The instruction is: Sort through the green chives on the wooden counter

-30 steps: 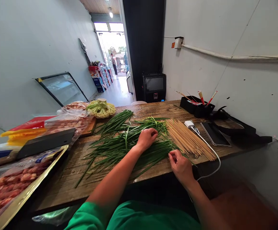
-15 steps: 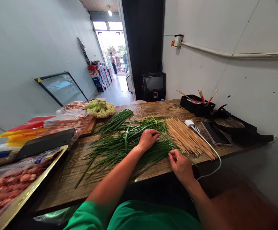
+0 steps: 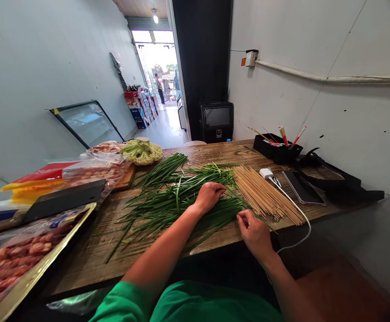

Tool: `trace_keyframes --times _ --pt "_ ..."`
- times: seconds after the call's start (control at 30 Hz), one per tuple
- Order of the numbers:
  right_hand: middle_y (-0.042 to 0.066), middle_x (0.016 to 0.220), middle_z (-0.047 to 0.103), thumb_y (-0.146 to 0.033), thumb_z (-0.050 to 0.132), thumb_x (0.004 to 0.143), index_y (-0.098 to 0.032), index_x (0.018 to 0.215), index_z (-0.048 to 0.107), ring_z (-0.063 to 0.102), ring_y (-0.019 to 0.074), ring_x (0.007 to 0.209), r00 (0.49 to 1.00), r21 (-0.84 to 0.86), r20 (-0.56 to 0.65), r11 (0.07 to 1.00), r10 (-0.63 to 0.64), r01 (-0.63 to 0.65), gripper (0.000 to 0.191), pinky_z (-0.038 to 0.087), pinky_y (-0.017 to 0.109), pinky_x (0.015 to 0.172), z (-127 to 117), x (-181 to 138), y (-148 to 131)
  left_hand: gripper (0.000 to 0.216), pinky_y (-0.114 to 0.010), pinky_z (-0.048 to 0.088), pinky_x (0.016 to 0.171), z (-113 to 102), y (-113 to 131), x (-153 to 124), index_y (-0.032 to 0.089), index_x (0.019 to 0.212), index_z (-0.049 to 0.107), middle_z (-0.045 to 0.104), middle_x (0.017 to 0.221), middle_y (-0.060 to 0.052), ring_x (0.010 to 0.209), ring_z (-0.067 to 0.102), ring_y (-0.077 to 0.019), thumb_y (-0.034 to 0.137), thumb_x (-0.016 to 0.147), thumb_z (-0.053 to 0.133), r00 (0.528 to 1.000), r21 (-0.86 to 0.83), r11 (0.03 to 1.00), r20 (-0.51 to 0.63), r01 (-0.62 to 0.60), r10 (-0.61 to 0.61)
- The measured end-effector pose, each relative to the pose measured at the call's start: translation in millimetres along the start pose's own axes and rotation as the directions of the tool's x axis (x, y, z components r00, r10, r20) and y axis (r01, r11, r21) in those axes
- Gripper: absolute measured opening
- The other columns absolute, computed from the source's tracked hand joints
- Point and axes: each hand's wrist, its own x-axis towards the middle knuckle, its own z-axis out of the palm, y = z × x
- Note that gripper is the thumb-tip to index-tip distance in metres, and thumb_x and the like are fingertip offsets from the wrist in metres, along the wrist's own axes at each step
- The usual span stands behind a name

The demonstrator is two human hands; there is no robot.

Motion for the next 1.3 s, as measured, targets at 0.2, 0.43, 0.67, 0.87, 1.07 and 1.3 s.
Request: trace_keyframes --times 0.2,0.43,0.67,0.87,1.07,1.3 --pt "0.0 0.061 0.065 -0.027 0.042 0.089 -0.018 0.082 0.056 0.061 0.0141 0.048 1.0 -0.006 -0.008 1.0 0.017 -0.018 0.018 0.038 0.022 0.047 0 -1 -2 0.023 -0.021 0.046 0.079 -19 11 -6 0.019 0.092 0.072 0.072 0.091 -0.003 0.084 0.063 -0.0139 0.017 0.082 0.051 0.928 -0.009 0.971 0.29 -0.241 0.233" --pt "0.0 0.063 0.066 -0.028 0.046 0.089 -0.018 0.085 0.057 0.062 0.0135 0.05 0.998 0.072 -0.064 0.997 0.004 0.001 0.015 0.042 0.022 0.049 0 -7 2 0.022 -0.024 0.045 0.077 -29 5 -3 0.017 0.09 0.072 0.071 0.09 -0.005 0.083 0.062 -0.0165 0.024 0.081 0.053 0.989 0.183 0.983 0.15 -0.017 -0.011" --pt "0.002 0.065 0.068 -0.027 0.048 0.089 -0.018 0.084 0.057 0.063 0.0133 0.052 0.994 0.161 -0.107 0.986 -0.025 0.042 0.014 0.046 0.021 0.049 2 -11 6 0.017 -0.02 0.038 0.058 -22 -7 -1 0.018 0.084 0.07 0.067 0.073 -0.001 0.064 0.057 -0.0123 0.027 0.072 0.063 0.913 0.218 0.976 0.402 -0.024 -0.067" --pt "0.002 0.064 0.067 -0.029 0.048 0.089 -0.018 0.084 0.058 0.064 0.0144 0.053 0.996 0.174 -0.094 0.985 0.001 0.015 0.016 0.048 0.023 0.05 0 -10 5 0.015 -0.023 0.042 0.066 -26 -9 0 0.017 0.077 0.071 0.067 0.075 -0.005 0.07 0.058 -0.0154 0.023 0.074 0.057 0.941 0.356 0.934 0.327 -0.036 -0.088" --pt "0.002 0.063 0.067 -0.031 0.047 0.089 -0.02 0.082 0.059 0.062 0.0147 0.051 0.997 0.182 -0.071 0.983 0.041 -0.027 0.018 0.048 0.025 0.05 -1 -12 5 0.018 -0.032 0.043 0.081 -31 -10 0 0.017 0.085 0.071 0.066 0.088 -0.009 0.086 0.06 -0.0214 0.017 0.074 0.058 0.992 0.463 0.886 0.097 0.026 -0.08" --pt "0.001 0.062 0.067 -0.03 0.048 0.089 -0.02 0.083 0.06 0.061 0.0135 0.05 0.992 0.199 -0.123 0.98 0.002 0.023 0.017 0.047 0.023 0.049 -11 0 4 0.038 -0.023 0.045 0.081 -39 4 1 0.018 0.107 0.066 0.069 0.096 -0.003 0.087 0.061 -0.0149 0.041 0.087 0.043 0.966 -0.165 0.986 0.256 -0.004 0.047"
